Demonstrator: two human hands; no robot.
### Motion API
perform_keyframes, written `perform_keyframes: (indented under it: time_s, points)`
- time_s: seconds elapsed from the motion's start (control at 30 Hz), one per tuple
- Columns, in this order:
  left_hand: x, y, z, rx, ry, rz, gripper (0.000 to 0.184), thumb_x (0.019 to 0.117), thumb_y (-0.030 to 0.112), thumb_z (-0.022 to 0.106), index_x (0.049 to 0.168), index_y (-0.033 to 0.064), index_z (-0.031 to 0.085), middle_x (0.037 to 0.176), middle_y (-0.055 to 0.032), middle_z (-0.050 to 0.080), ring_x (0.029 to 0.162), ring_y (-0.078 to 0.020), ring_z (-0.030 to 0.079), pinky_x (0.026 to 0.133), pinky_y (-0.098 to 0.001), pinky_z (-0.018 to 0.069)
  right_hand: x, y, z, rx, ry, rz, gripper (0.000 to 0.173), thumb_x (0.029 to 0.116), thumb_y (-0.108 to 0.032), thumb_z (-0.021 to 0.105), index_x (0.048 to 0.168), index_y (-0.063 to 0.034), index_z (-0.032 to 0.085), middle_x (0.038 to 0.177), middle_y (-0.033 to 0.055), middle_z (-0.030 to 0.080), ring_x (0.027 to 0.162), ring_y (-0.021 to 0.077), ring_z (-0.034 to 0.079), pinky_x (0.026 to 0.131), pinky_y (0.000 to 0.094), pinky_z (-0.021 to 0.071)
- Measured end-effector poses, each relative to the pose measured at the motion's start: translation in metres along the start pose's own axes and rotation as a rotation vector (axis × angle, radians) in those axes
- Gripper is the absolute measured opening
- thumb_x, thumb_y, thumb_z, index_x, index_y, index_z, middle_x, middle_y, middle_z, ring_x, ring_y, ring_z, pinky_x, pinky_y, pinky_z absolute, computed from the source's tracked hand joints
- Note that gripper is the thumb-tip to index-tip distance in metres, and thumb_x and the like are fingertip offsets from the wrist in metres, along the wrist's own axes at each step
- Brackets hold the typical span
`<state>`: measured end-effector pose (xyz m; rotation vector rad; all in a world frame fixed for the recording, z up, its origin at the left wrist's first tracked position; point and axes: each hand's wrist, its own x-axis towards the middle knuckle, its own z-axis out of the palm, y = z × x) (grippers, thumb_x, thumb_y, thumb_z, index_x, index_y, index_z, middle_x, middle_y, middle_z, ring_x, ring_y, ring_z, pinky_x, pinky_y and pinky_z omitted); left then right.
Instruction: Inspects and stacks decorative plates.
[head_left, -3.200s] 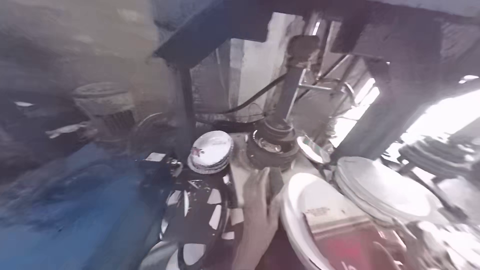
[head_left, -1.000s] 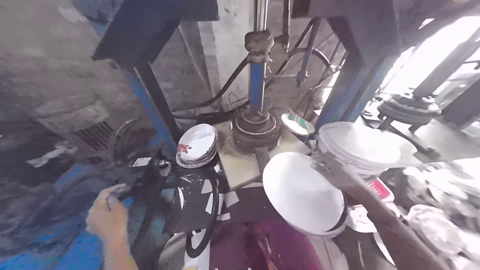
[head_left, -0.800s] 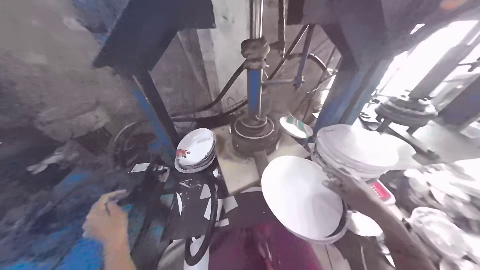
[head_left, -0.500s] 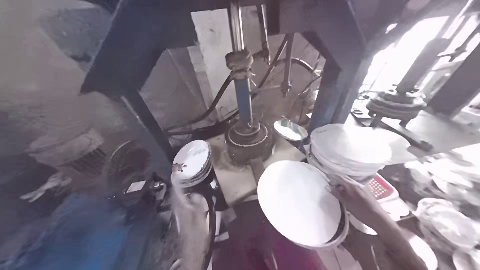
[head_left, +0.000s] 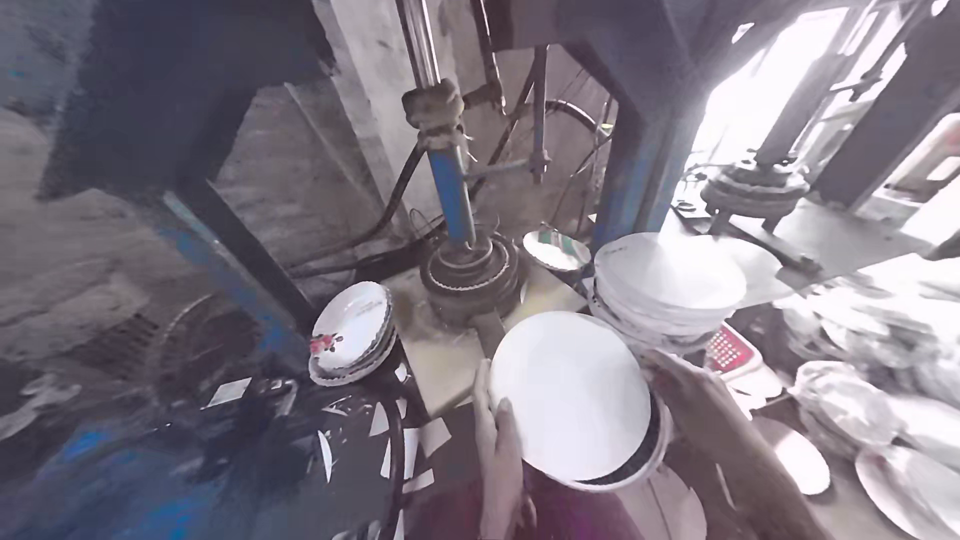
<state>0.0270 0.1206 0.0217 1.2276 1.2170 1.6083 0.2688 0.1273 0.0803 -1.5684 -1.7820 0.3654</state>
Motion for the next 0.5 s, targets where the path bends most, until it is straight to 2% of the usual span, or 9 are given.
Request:
perform_keyframes:
  time_s: [0.1,0.13,0.2,0.3,0.33,0.4,0.43,0.47,0.5]
  points:
    - [0.0,-0.004,0.0,-0.082,0.026,-0.055,0.058,0.1003,0.008,0.038,0.156,-0.0032,0.027,0.16,-0.021,0.034,0.138,-0.0159,0.047,0.109,-0.0291,0.0441,0.002,0.002,0.004,0.129,0.032,-0.017,0.032,0.1025,-0.016,0.051,0.122,0.0034,0.067,0.088,0.0133,0.069,0.075,0.0203,0.066,0.073,0.0427,0.0556]
    - [-0.001,-0.005,0.0,-0.106,0.029,-0.064,0.058,0.1002,0.008,0.037,0.157,-0.0023,0.027,0.16,-0.0201,0.035,0.136,-0.0146,0.048,0.107,-0.0282,0.0458,0.004,0.004,0.006,0.195,0.03,-0.01,0.038,0.1036,-0.024,0.049,0.128,0.0007,0.065,0.09,0.0082,0.07,0.075,0.0134,0.064,0.072,0.0364,0.0556]
    - [-0.001,-0.005,0.004,-0.168,0.023,-0.064,0.059,0.1007,0.008,0.036,0.158,-0.0012,0.024,0.161,-0.0185,0.033,0.137,-0.0132,0.048,0.107,-0.0274,0.0463,0.006,-0.002,0.011,0.439,-0.011,0.012,0.045,0.1037,-0.029,0.049,0.138,-0.0023,0.058,0.106,0.0001,0.072,0.087,0.0014,0.067,0.079,0.023,0.0574]
    - [-0.004,-0.002,0.012,-0.269,0.049,-0.048,0.063,0.1022,0.014,0.039,0.16,0.0027,0.017,0.164,-0.0147,0.027,0.139,-0.0114,0.046,0.107,-0.0268,0.0463,-0.003,-0.027,0.025,0.719,0.005,0.118,0.046,0.0993,-0.023,0.059,0.138,0.0009,0.051,0.115,-0.0017,0.07,0.1,-0.0008,0.068,0.09,0.02,0.0578]
    - [-0.004,-0.002,0.011,-0.291,0.062,-0.036,0.067,0.1034,0.024,0.042,0.161,0.0036,0.012,0.164,-0.0134,0.026,0.139,-0.0097,0.045,0.107,-0.0254,0.046,-0.008,-0.032,0.024,0.727,0.093,0.135,0.051,0.0984,-0.02,0.061,0.141,0.0042,0.047,0.118,0.0003,0.069,0.102,-0.0021,0.067,0.091,0.0188,0.0572]
    - [0.0,-0.008,0.003,-0.312,0.045,0.028,0.088,0.1034,0.056,0.041,0.16,-0.001,0.003,0.165,-0.0157,0.023,0.147,-0.0119,0.036,0.117,-0.0281,0.0365,-0.016,-0.047,0.008,0.642,0.403,0.141,0.057,0.1007,-0.015,0.059,0.142,0.0169,0.036,0.123,0.009,0.062,0.106,-0.0084,0.059,0.093,0.0118,0.0501]
    - [-0.001,-0.011,-0.001,-0.307,0.035,0.052,0.094,0.1021,0.063,0.037,0.159,-0.0036,0.003,0.166,-0.0169,0.022,0.149,-0.0138,0.032,0.119,-0.0297,0.0329,-0.021,-0.056,-0.003,0.552,0.574,0.144,0.057,0.1022,-0.013,0.058,0.139,0.0233,0.034,0.124,0.0147,0.061,0.11,-0.0093,0.057,0.096,0.0099,0.0466]
    - [-0.003,-0.012,-0.003,-0.294,0.026,0.06,0.096,0.1013,0.066,0.032,0.158,-0.0057,0.005,0.166,-0.0179,0.022,0.151,-0.0152,0.03,0.121,-0.0307,0.03,-0.025,-0.078,-0.016,0.437,0.708,0.208,0.047,0.1007,-0.007,0.057,0.125,0.0289,0.04,0.113,0.018,0.062,0.104,-0.0098,0.057,0.094,0.0081,0.0445]
    - [-0.005,-0.01,-0.004,-0.279,0.014,0.065,0.097,0.101,0.068,0.028,0.158,-0.0074,0.007,0.166,-0.0191,0.021,0.152,-0.0164,0.027,0.122,-0.0318,0.0278,-0.024,-0.113,-0.03,0.318,0.797,0.321,0.032,0.0937,0.004,0.057,0.102,0.034,0.049,0.092,0.0242,0.064,0.087,-0.0045,0.056,0.084,0.0091,0.0426]
